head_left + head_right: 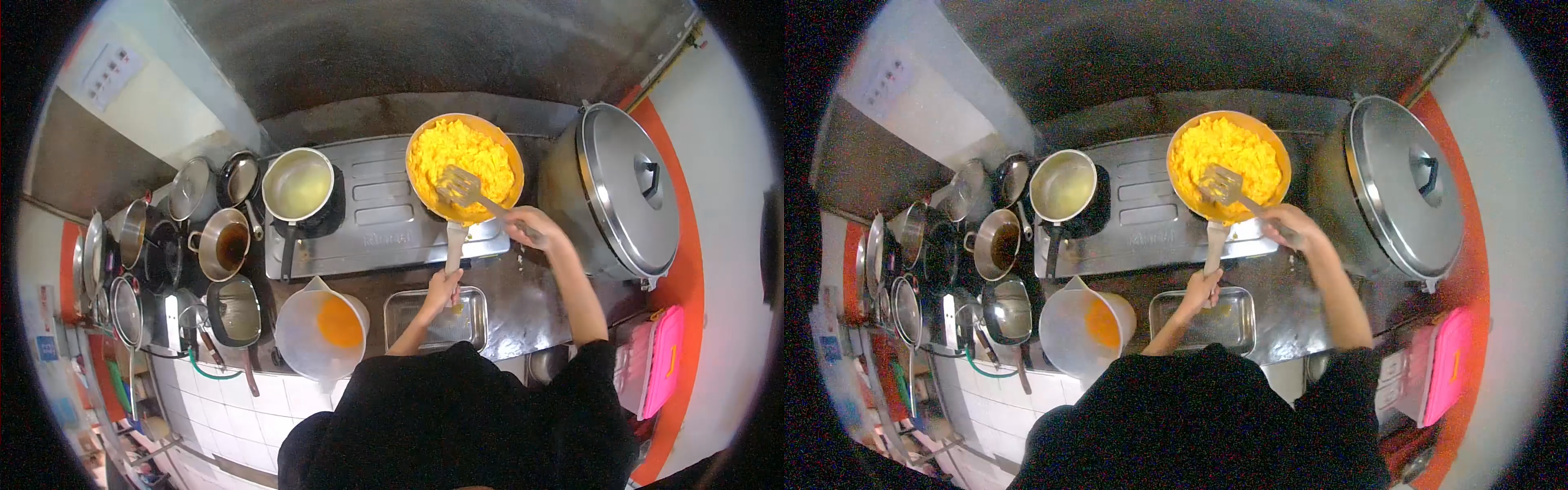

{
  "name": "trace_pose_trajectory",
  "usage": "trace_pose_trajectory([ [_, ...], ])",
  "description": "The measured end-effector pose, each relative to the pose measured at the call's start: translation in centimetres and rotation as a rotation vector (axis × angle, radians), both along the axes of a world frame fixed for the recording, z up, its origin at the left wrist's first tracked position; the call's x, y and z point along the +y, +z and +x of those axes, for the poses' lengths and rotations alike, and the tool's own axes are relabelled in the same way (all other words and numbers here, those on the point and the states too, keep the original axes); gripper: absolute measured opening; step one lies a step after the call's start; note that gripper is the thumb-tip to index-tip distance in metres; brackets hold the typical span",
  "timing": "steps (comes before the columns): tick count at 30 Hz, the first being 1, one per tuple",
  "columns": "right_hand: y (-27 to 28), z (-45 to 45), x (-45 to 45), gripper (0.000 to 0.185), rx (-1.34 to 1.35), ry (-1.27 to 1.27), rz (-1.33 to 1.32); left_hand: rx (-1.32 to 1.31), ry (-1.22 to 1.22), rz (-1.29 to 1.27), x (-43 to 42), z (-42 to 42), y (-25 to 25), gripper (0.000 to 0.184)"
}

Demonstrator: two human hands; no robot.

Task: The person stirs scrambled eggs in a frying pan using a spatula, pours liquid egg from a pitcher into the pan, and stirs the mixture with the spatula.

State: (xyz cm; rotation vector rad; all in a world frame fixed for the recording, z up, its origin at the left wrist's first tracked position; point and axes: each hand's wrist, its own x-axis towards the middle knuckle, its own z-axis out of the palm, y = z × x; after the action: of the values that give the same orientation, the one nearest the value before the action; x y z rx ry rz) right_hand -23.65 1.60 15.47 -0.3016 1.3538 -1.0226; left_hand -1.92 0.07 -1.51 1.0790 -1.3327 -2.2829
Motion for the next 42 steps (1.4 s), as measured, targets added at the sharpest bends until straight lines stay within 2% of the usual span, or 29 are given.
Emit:
trace_pose_trajectory([
  [2, 5.0, -0.3, 1.2, 0.012, 0.234, 0.088, 0.039, -0.002, 0.021, 0.032, 0.1, -0.1, -0.1, 0.029],
  [4, 6.3, -3.2, 1.6, 0.015, 0.538, 0.265, 0.052, -0.007, 0.035, 0.044, 0.2, 0.0, 0.3, 0.031],
  [6, 6.9, -5.9, 0.5, 0.016, 0.726, 0.334, 0.121, -0.029, 0.028, 0.028, 0.3, -0.1, 0.4, 0.032],
  [7, 6.6, -7.6, -0.4, 0.017, 0.837, 0.434, 0.109, -0.049, 0.017, 0.004, 0.2, 0.0, 0.4, 0.033],
  [10, 5.3, -10.6, -4.3, 0.018, 0.921, 0.494, 0.344, -0.121, 0.007, -0.059, -0.1, -0.2, 1.6, 0.033],
  [13, 2.2, -11.4, -8.2, 0.023, 1.248, 0.725, 0.584, -0.134, 0.031, -0.027, 0.2, 0.0, 1.3, 0.032],
  [15, -3.1, -14.3, -11.3, 0.02, 1.385, 1.382, 0.433, -0.147, 0.024, -0.057, 0.2, 0.0, 1.6, 0.032],
  [18, 0.0, -9.7, -12.9, 0.021, 1.635, 1.485, 0.222, -0.161, -0.021, -0.125, -0.7, 0.3, 1.9, 0.032],
  [19, -1.9, -12.0, -13.2, 0.013, 1.704, 1.509, 0.034, -0.186, -0.057, -0.099, -1.0, 0.4, 1.8, 0.032],
  [22, -0.2, -11.2, -12.1, 0.01, 1.169, 0.704, 0.321, -0.118, -0.061, 0.002, -0.7, 0.5, 0.4, 0.031],
  [23, -0.8, -11.6, -11.8, 0.022, 1.136, 0.705, 0.336, -0.073, -0.044, 0.034, -0.7, 0.4, -0.2, 0.031],
  [26, 1.0, -9.4, -10.5, 0.029, 1.058, 0.665, 0.16, -0.057, -0.057, 0.015, -0.7, 0.5, 0.0, 0.032],
  [27, -2.4, -11.3, -10.3, 0.041, 1.115, 0.704, 0.128, -0.065, -0.065, 0.019, -0.6, 0.5, 0.1, 0.032],
  [29, -6.6, -13.2, -10.4, 0.038, 1.21, 0.735, 0.072, -0.079, -0.068, 0.013, -0.9, 0.4, 0.0, 0.032],
  [32, -1.1, -8.5, -8.9, 0.054, 1.499, 0.862, -0.498, -0.118, -0.078, -0.045, -0.7, 0.5, -0.2, 0.031],
  [33, -1.4, -8.5, -8.6, 0.057, 1.594, 0.844, -0.636, -0.124, -0.081, -0.057, -0.7, 0.5, 0.3, 0.031],
  [35, -2.8, -8.9, -7.6, 0.059, 1.739, 0.876, -0.588, -0.14, -0.083, -0.068, -1.0, 0.6, 1.5, 0.031],
  [37, -4.1, -10.1, -6.2, 0.057, 1.831, 0.972, -0.199, -0.095, -0.071, -0.052, -0.9, 0.6, 1.0, 0.031],
  [42, -1.9, -7.7, -1.3, 0.051, 1.984, 1.028, -0.278, -0.108, -0.051, -0.028, -0.9, 0.6, 2.0, 0.03],
])
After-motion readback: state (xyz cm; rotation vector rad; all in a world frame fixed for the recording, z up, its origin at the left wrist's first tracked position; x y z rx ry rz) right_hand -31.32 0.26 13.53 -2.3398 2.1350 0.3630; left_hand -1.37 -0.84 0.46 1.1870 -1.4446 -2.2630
